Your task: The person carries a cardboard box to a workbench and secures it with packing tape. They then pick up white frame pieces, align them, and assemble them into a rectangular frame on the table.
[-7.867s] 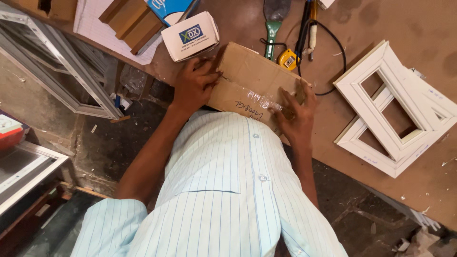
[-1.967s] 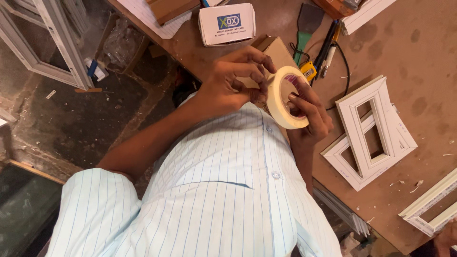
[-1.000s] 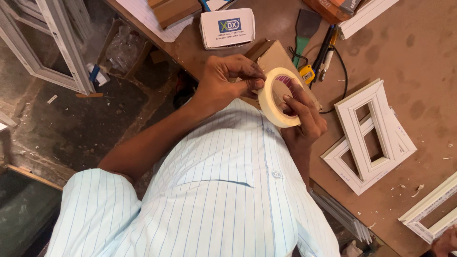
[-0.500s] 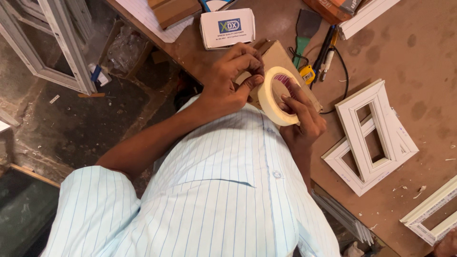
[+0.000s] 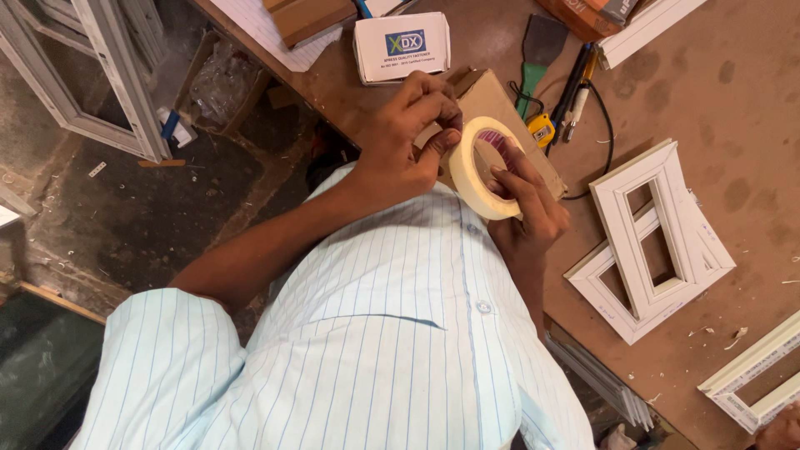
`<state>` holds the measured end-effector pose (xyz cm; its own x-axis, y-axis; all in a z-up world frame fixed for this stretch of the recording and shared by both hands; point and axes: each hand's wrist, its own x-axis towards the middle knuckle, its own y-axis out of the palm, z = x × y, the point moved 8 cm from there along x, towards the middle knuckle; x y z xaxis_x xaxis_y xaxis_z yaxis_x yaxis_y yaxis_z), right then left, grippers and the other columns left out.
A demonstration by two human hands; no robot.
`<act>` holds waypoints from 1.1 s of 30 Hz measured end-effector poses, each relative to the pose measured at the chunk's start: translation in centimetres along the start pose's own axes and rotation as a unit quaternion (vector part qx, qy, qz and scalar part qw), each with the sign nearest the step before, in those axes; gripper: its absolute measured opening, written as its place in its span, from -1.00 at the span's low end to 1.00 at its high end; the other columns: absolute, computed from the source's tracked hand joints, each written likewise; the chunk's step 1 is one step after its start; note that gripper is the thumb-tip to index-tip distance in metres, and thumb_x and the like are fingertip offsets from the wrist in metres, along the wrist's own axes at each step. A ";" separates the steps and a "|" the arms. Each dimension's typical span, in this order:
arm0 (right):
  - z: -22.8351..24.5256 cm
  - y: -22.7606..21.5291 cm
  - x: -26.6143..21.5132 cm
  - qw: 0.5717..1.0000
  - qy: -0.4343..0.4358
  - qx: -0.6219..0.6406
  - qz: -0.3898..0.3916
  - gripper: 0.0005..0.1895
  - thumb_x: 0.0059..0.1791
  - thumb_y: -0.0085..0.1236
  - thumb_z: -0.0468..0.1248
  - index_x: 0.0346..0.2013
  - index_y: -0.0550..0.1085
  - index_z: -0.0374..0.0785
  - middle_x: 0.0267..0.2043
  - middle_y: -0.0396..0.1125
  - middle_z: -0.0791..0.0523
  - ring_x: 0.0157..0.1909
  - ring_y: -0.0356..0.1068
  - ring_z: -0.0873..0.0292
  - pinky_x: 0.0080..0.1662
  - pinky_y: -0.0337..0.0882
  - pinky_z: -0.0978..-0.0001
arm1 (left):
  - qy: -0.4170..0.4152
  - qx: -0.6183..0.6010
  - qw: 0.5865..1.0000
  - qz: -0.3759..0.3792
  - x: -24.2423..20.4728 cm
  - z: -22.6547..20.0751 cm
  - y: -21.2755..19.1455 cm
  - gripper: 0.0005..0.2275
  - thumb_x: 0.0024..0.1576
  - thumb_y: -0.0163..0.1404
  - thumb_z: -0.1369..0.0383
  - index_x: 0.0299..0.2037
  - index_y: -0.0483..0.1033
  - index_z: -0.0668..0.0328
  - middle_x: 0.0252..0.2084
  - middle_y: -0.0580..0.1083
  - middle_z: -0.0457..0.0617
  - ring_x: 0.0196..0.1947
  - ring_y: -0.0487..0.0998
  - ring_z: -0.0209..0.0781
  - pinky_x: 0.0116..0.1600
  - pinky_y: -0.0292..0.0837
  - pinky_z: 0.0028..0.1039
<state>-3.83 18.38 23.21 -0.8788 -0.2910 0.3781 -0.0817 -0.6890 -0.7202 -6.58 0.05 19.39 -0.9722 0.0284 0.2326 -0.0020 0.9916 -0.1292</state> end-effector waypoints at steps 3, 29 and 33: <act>0.3 0.1 0.0 1.000 -0.022 0.002 -0.004 -0.85 -0.01 0.35 -0.50 -0.18 0.55 -0.45 0.07 0.46 -0.15 -0.06 0.60 0.02 -0.07 0.61 0.36 | -0.013 0.009 1.000 0.015 0.1 0.3 0.7 -0.87 0.15 -0.02 0.70 -0.14 0.41 0.42 -0.03 0.30 0.09 -0.08 0.47 -0.08 -0.03 0.46 -0.44; -0.9 0.9 -0.2 0.997 0.072 0.030 -0.001 -0.84 0.02 0.14 -0.52 -0.11 0.54 -0.44 0.05 0.50 -0.13 0.14 0.56 -0.03 0.17 0.52 0.25 | -0.204 -0.160 0.964 0.057 -0.7 5.6 0.8 -0.61 0.05 0.30 0.33 0.04 0.53 0.32 -0.02 0.56 -0.01 -0.15 0.60 -0.33 -0.22 0.69 -0.47; -0.7 0.8 -0.2 0.998 0.056 0.022 0.004 -0.83 0.00 0.13 -0.53 -0.11 0.54 -0.44 0.06 0.49 -0.14 0.15 0.55 -0.05 0.19 0.50 0.23 | -0.240 -0.221 0.944 0.054 -0.9 5.9 1.5 -0.70 0.06 0.28 0.39 -0.04 0.60 0.34 -0.13 0.60 0.02 -0.23 0.64 -0.31 -0.28 0.71 -0.48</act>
<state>-4.03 18.34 22.18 -0.9267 -0.2214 0.3036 -0.0570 -0.7158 -0.6960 -7.07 0.72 13.29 -0.9553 0.1771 -0.2367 0.0978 0.9450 0.3122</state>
